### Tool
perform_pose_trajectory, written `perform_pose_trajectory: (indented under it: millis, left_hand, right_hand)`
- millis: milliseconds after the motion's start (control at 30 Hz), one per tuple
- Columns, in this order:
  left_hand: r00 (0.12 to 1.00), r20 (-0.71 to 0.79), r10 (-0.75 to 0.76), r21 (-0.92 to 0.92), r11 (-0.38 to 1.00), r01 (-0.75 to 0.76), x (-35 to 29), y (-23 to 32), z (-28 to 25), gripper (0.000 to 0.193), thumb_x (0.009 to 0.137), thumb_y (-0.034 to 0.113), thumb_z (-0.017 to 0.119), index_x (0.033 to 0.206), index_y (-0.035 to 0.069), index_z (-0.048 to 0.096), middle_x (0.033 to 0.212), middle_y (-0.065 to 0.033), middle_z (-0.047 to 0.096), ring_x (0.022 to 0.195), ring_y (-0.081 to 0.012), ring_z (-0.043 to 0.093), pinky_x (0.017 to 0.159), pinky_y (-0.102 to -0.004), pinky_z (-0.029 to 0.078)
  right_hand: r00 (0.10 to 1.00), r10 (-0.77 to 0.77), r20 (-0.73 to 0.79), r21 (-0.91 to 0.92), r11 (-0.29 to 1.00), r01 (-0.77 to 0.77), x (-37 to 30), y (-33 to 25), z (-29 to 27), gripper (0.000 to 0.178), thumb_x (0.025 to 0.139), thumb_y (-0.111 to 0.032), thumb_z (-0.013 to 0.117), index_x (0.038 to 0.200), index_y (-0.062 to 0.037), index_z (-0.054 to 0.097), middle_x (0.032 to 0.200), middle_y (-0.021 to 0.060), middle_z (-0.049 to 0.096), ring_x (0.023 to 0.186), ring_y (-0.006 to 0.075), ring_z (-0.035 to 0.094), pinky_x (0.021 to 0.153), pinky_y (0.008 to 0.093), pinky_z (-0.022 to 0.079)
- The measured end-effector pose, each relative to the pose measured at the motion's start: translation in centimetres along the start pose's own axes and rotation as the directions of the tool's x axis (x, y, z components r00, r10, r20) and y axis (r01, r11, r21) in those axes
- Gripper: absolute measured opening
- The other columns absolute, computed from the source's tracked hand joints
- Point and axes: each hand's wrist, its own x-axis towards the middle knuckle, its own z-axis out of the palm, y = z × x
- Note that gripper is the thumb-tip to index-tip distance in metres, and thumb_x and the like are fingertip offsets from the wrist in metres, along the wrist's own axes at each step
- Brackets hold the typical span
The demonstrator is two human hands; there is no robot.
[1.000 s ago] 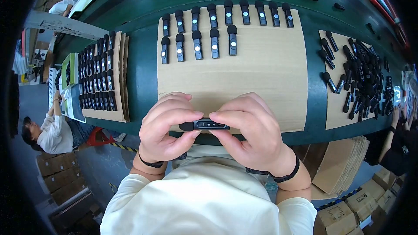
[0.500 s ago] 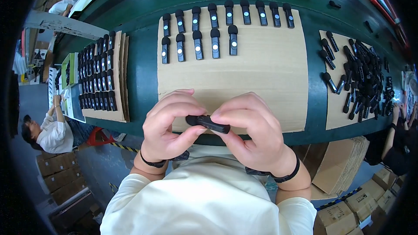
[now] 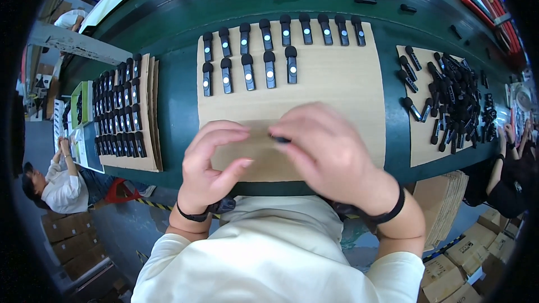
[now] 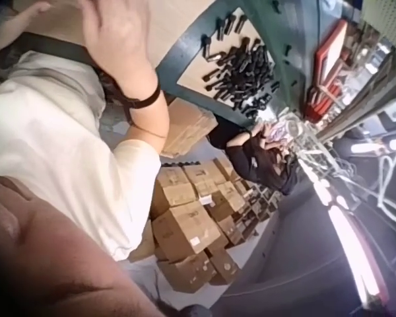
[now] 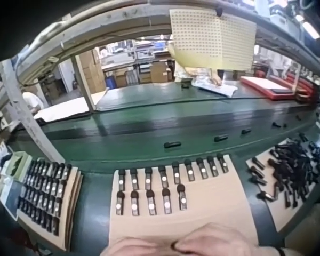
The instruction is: Assembling small electronic components and organizing them into a designated tray on an assembly line.
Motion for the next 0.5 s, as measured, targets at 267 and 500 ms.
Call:
perform_pose_trajectory:
  millis: [267, 500]
  left_hand:
    - [0.994, -0.103, -0.022, 0.105, 0.994, 0.033, -0.9, -1.9, -3.9, 0.026, 0.076, 0.0, 0.073, 0.1, -0.001, 0.064, 0.103, -0.0158, 0.066, 0.096, -0.0305, 0.064, 0.086, -0.0367, 0.05]
    - [0.989, -0.14, -0.04, 0.186, 0.98, 0.066, -0.6, -3.4, -8.0, 0.022, 0.077, -0.002, 0.071, 0.098, -0.003, 0.064, 0.103, -0.0164, 0.065, 0.098, -0.0284, 0.063, 0.088, -0.0363, 0.049]
  right_hand:
    - [0.999, 0.044, -0.023, -0.505, 0.862, -0.05, 1.5, 5.9, -2.1, 0.023, 0.076, 0.005, 0.069, 0.098, 0.0005, 0.061, 0.102, 0.0121, 0.064, 0.094, 0.0318, 0.064, 0.079, 0.0373, 0.053]
    - [0.984, 0.108, 0.138, -0.55, 0.835, -0.015, 0.5, 6.1, -1.1, 0.022, 0.075, 0.001, 0.069, 0.095, -0.002, 0.06, 0.108, 0.0103, 0.061, 0.097, 0.0303, 0.062, 0.08, 0.0374, 0.053]
